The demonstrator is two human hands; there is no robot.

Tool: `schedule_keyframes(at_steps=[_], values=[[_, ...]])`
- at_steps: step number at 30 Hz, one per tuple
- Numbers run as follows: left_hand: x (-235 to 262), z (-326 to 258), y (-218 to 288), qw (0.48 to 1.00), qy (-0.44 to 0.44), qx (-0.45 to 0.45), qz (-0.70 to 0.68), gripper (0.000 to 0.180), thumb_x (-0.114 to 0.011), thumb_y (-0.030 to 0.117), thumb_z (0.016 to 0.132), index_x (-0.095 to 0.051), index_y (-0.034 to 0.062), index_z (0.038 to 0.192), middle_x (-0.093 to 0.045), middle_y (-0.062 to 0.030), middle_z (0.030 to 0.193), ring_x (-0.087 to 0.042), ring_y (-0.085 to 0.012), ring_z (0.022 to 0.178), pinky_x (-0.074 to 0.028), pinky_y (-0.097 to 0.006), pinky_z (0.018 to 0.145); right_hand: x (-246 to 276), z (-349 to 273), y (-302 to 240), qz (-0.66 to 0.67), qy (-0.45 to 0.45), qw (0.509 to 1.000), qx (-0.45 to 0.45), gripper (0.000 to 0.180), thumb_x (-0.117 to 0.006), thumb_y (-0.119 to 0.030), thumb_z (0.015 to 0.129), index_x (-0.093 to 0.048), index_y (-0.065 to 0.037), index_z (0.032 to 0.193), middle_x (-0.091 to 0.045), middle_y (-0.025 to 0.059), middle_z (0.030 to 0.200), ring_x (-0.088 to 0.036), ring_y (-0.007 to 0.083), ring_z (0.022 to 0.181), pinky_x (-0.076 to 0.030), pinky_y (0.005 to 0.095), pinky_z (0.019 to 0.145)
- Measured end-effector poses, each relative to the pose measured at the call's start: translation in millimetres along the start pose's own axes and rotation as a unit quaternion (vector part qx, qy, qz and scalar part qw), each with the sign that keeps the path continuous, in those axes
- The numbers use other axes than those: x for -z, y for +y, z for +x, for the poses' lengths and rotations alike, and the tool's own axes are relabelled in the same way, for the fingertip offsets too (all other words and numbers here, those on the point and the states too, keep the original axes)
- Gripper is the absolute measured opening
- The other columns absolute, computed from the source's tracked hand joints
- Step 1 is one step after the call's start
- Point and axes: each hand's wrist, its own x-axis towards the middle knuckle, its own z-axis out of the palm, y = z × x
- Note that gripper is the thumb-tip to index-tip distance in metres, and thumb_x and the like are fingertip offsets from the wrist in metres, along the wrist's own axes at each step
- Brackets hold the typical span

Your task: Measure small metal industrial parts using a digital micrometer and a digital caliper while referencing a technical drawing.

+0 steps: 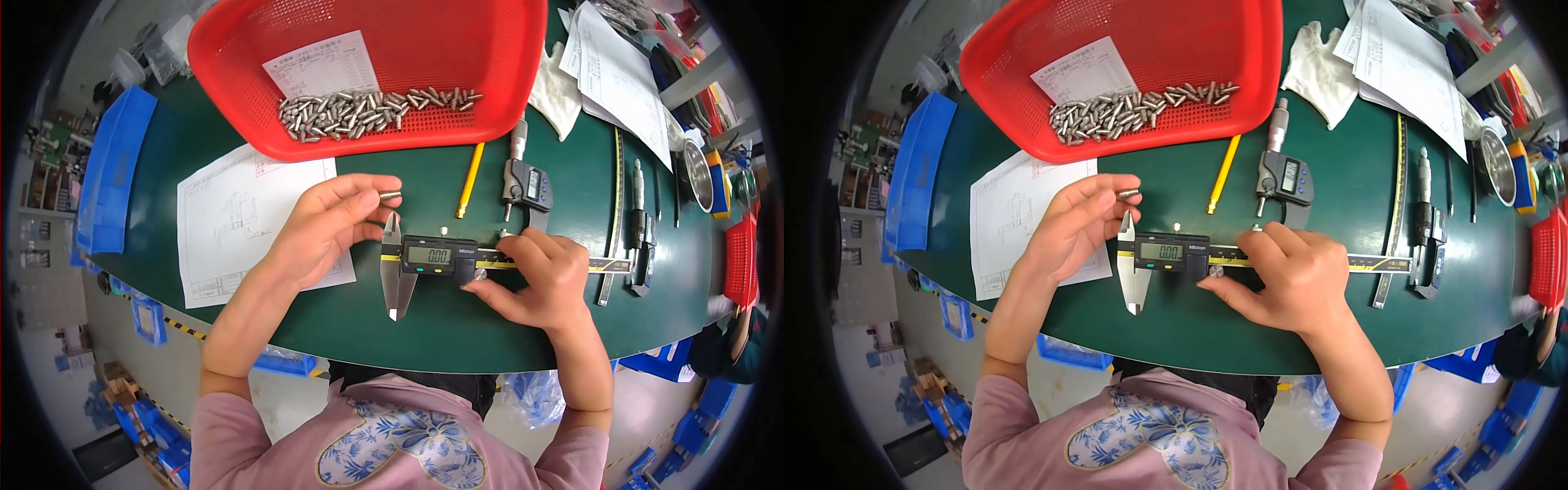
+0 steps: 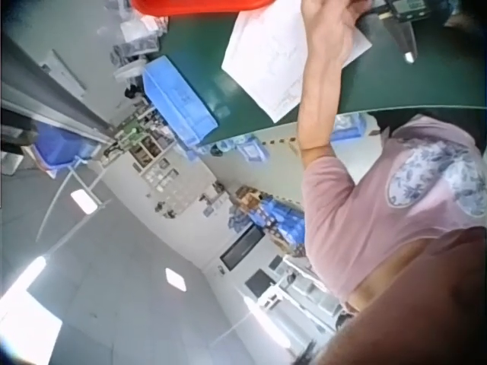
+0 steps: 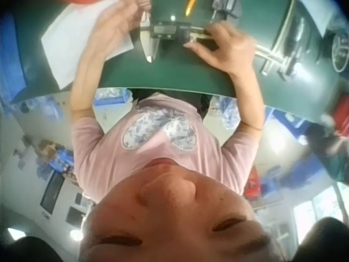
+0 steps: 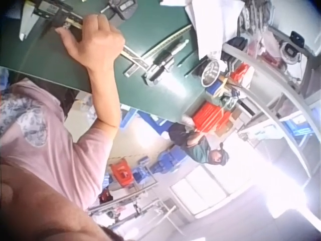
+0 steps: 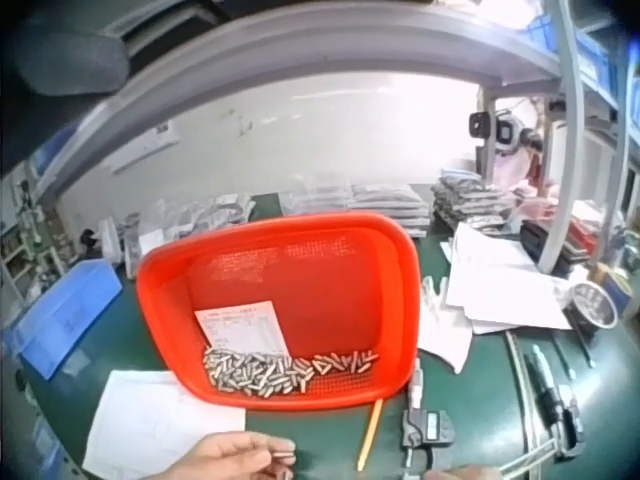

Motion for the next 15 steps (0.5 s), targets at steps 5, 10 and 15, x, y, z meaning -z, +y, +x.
schedule_keyframes(at_steps=[5, 10, 15], values=[[9, -7, -16, 0.999, 0.003, -0.011, -0.039, 0.022, -0.049, 0.013, 0.085, -0.052, 0.0003, 0.103, -0.057, -0.0102, 0.094, -0.056, -0.0163, 0.085, -0.047, -0.028, 0.072, -3, 2, -2, -0.002, -0.009, 1.0, 0.012, 0.04, -0.074, -0.037, 0.053, -0.055, -0.004, 0.065, -0.046, 0.0038, 0.051, -0.047, 0.0193, 0.04, -0.034, 0.0275, 0.037], [5, -9, -14, 0.996, -0.016, -0.003, -0.09, 0.021, -0.049, 0.014, 0.086, -0.053, 0.0018, 0.102, -0.057, -0.0143, 0.099, -0.058, -0.0199, 0.088, -0.049, -0.032, 0.074, -6, 3, -1, -0.007, 0.012, 1.0, 0.02, 0.039, -0.072, -0.04, 0.054, -0.054, -0.007, 0.064, -0.041, 0.0012, 0.049, -0.043, 0.0169, 0.037, -0.031, 0.0278, 0.034], [4, -11, -17, 0.989, -0.027, -0.017, -0.142, 0.019, -0.05, 0.014, 0.085, -0.055, 0.0023, 0.099, -0.057, -0.0138, 0.1, -0.058, -0.0199, 0.088, -0.049, -0.032, 0.077, -7, 3, 0, -0.002, 0.008, 1.0, 0.021, 0.04, -0.073, -0.04, 0.053, -0.054, -0.006, 0.064, -0.041, 0.0015, 0.048, -0.043, 0.0171, 0.037, -0.032, 0.0276, 0.034]])
